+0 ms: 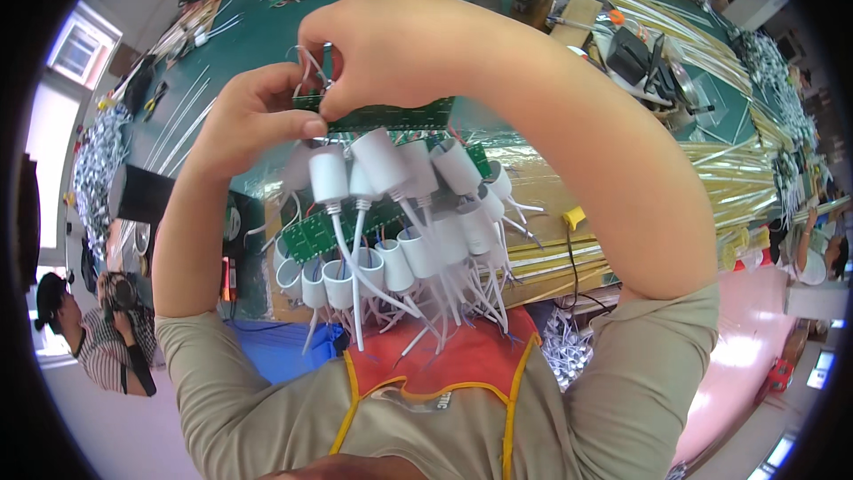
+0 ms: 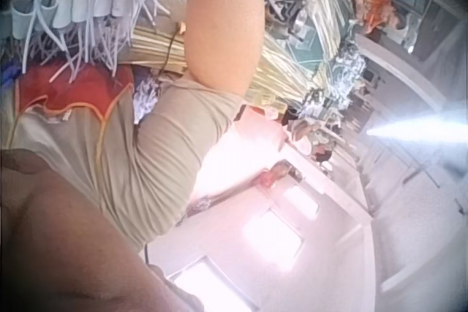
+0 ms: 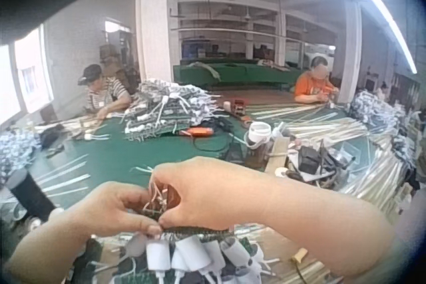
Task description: The person assembles LED components and wires onto a circuit board by hand.
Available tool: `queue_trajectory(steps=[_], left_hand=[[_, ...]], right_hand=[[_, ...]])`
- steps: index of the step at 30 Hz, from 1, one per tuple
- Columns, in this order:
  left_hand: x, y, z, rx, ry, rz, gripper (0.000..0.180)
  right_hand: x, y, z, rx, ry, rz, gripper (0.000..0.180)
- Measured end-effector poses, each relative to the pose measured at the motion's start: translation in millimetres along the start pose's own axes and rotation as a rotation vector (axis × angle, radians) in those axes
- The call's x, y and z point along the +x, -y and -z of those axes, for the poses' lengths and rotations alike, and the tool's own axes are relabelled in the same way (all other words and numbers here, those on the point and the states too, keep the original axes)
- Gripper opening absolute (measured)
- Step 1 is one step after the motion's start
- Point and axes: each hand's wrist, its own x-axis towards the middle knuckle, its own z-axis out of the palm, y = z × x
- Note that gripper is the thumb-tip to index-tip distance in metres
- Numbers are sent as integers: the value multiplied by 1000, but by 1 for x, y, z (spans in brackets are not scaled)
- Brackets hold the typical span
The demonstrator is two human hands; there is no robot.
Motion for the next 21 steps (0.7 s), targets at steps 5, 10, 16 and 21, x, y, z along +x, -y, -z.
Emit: queue_trajectory(steps=[5,10,16,21], left_hand=[[-16,-7,-11,-134,-104,74,30],[-16,-4,-6,-194,-54,94,25],[-9,16,-10,-361,66,-20,25],[-8,31,-19,-810,114,21,32]], right_hand=[[-7,-6,4,-21,106,-41,40],[-13,-5,0,135,187,-59,39],[-13,-10,1,122,179,27,35],[-9,-9,-2,154,165,51,31]])
